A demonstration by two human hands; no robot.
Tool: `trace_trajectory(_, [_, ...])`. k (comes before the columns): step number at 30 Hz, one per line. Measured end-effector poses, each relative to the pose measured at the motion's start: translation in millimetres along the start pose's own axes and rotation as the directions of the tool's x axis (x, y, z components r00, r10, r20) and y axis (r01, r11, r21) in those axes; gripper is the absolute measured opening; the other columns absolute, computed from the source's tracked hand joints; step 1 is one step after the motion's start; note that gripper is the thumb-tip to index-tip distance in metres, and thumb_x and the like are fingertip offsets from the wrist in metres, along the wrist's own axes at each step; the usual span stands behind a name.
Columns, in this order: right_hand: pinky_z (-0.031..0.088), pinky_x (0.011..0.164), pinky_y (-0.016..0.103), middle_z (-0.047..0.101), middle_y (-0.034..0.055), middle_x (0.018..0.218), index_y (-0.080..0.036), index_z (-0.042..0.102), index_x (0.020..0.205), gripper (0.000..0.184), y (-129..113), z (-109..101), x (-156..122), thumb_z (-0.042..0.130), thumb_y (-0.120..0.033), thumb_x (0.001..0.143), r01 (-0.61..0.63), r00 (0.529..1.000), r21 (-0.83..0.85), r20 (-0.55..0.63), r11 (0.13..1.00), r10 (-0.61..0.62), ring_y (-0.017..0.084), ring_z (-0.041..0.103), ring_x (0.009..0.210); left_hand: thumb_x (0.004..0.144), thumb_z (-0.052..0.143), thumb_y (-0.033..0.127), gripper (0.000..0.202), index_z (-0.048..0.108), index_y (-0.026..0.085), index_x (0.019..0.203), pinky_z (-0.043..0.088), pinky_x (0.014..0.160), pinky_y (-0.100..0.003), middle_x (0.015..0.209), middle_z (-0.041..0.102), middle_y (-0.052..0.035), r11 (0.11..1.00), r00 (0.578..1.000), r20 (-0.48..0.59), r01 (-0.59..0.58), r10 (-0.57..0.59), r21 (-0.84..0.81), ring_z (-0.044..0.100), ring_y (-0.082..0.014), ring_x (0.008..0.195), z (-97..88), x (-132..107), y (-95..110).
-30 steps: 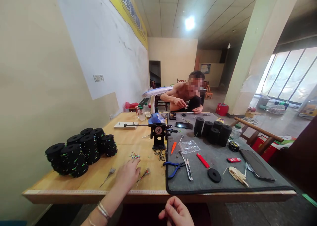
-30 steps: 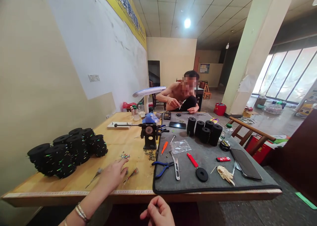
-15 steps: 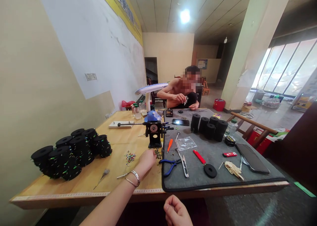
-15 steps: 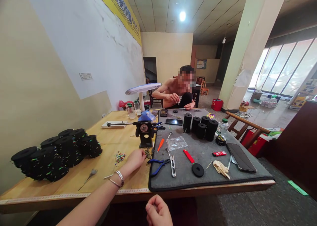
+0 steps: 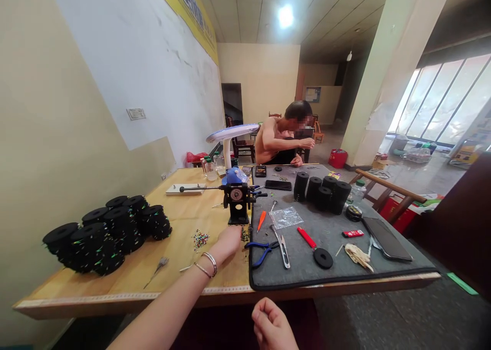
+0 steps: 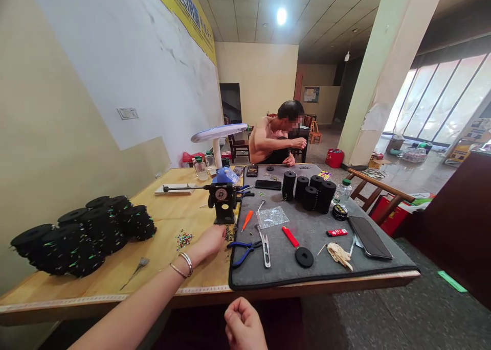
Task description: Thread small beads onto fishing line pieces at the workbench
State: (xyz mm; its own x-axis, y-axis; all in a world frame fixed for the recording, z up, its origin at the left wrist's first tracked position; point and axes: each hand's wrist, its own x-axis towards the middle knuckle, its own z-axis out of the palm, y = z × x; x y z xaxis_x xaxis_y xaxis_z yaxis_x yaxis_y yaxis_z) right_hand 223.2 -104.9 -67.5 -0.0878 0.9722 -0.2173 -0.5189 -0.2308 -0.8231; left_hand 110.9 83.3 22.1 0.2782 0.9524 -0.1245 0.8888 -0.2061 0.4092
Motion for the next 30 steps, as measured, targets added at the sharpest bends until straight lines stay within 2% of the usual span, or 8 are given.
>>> trace_trajectory(6, [0.005, 0.036, 0.018, 0.029, -0.0132, 0.039, -0.021, 0.040, 0.060, 0.057, 4.4, -3.5, 1.1, 0.076, -0.064, 0.050, 0.006, 1.000, -0.022, -0.015, 1.000, -0.006, 0.002, 0.017, 0.033, 0.086, 0.056, 0.019, 0.007, 0.060, 0.013, 0.087, 0.048, 0.076, -0.033, 0.085, 0.063, -0.0049, 0.960, 0.995, -0.088, -0.071, 0.049, -0.270, 0.059, -0.0171, 0.081, -12.0, -20.0, -9.0])
trace_trajectory(11, [0.007, 0.036, 0.019, 0.027, -0.0137, 0.039, -0.021, 0.040, 0.061, 0.057, -0.4, 1.5, -0.9, 0.076, -0.064, 0.051, 0.016, 1.000, -0.030, 0.005, 0.999, -0.016, 0.002, 0.016, 0.034, 0.083, 0.053, 0.017, 0.011, 0.056, 0.015, 0.093, 0.044, 0.056, -0.021, 0.073, 0.060, 0.0007, 0.817, 0.994, -0.045, -0.111, 0.103, -0.566, 0.056, -0.0116, 0.063, -1.4, -82.3, -10.3])
trace_trajectory(12, [0.007, 0.036, 0.019, 0.027, -0.0139, 0.039, -0.021, 0.040, 0.061, 0.056, -2.4, 4.3, -3.2, 0.076, -0.063, 0.052, 0.016, 1.000, -0.036, 0.008, 0.999, -0.015, 0.002, 0.017, 0.034, 0.084, 0.054, 0.021, 0.011, 0.057, 0.015, 0.093, 0.043, 0.052, -0.019, 0.069, 0.058, 0.0016, 0.761, 0.995, -0.006, -0.081, 0.100, -0.644, 0.056, -0.0105, 0.059, 5.6, -97.2, -10.4])
trace_trajectory(14, [0.008, 0.036, 0.018, 0.030, -0.0134, 0.040, -0.021, 0.041, 0.062, 0.052, -6.9, 11.3, -10.1, 0.075, -0.060, 0.057, 0.006, 1.000, -0.066, 0.008, 0.998, -0.006, 0.002, 0.018, 0.034, 0.077, 0.066, 0.022, 0.013, 0.060, 0.014, 0.086, 0.039, 0.049, -0.016, 0.069, 0.060, 0.0006, 0.345, 0.988, 0.150, 0.125, 0.045, -0.930, 0.058, -0.0094, 0.060, 22.5, -124.9, -11.4])
trace_trajectory(16, [0.010, 0.035, 0.018, 0.038, -0.0118, 0.042, -0.020, 0.043, 0.066, 0.047, -10.9, 18.9, -18.2, 0.071, -0.058, 0.064, -0.015, 1.000, -0.118, 0.013, 0.993, 0.016, 0.002, 0.020, 0.033, 0.071, 0.074, 0.018, 0.017, 0.063, 0.014, 0.082, 0.041, 0.050, -0.015, 0.074, 0.065, -0.0016, 0.007, 0.956, 0.293, 0.293, -0.003, -0.956, 0.062, -0.0100, 0.064, 40.3, -146.9, -13.0])
trace_trajectory(19, [0.012, 0.033, 0.017, 0.052, -0.0081, 0.048, -0.020, 0.044, 0.071, 0.043, -14.0, 28.7, -27.4, 0.065, -0.058, 0.071, -0.027, 0.998, -0.168, 0.052, 0.985, 0.036, 0.001, 0.025, 0.030, 0.072, 0.073, 0.010, 0.011, 0.065, 0.013, 0.079, 0.047, 0.055, -0.018, 0.078, 0.070, -0.0044, -0.300, 0.910, 0.415, 0.392, -0.014, -0.870, 0.065, -0.0119, 0.065, 61.7, -165.6, -14.8])
trace_trajectory(24, [0.016, 0.030, 0.015, 0.064, -0.0016, 0.057, -0.020, 0.042, 0.072, 0.043, -10.3, 35.6, -29.0, 0.060, -0.059, 0.075, -0.027, 0.996, -0.217, 0.078, 0.976, 0.045, 0.003, 0.039, 0.029, 0.087, 0.054, 0.006, 0.015, 0.066, 0.010, 0.079, 0.048, 0.048, -0.019, 0.073, 0.071, -0.0059, -0.505, 0.847, 0.530, 0.436, -0.050, -0.745, 0.066, -0.0126, 0.059, 73.2, -170.7, -15.0])
trace_trajectory(30, [0.018, 0.030, 0.014, 0.065, -0.0012, 0.056, -0.019, 0.043, 0.071, 0.042, -4.8, 35.4, -25.0, 0.059, -0.057, 0.076, -0.031, 0.996, -0.223, 0.079, 0.974, 0.050, 0.004, 0.043, 0.030, 0.092, 0.048, 0.011, 0.021, 0.066, 0.009, 0.082, 0.044, 0.038, -0.019, 0.071, 0.071, -0.0050, -0.593, 0.798, 0.603, 0.486, 0.000, -0.642, 0.061, -0.0094, 0.044, 73.8, -170.1, -18.1])
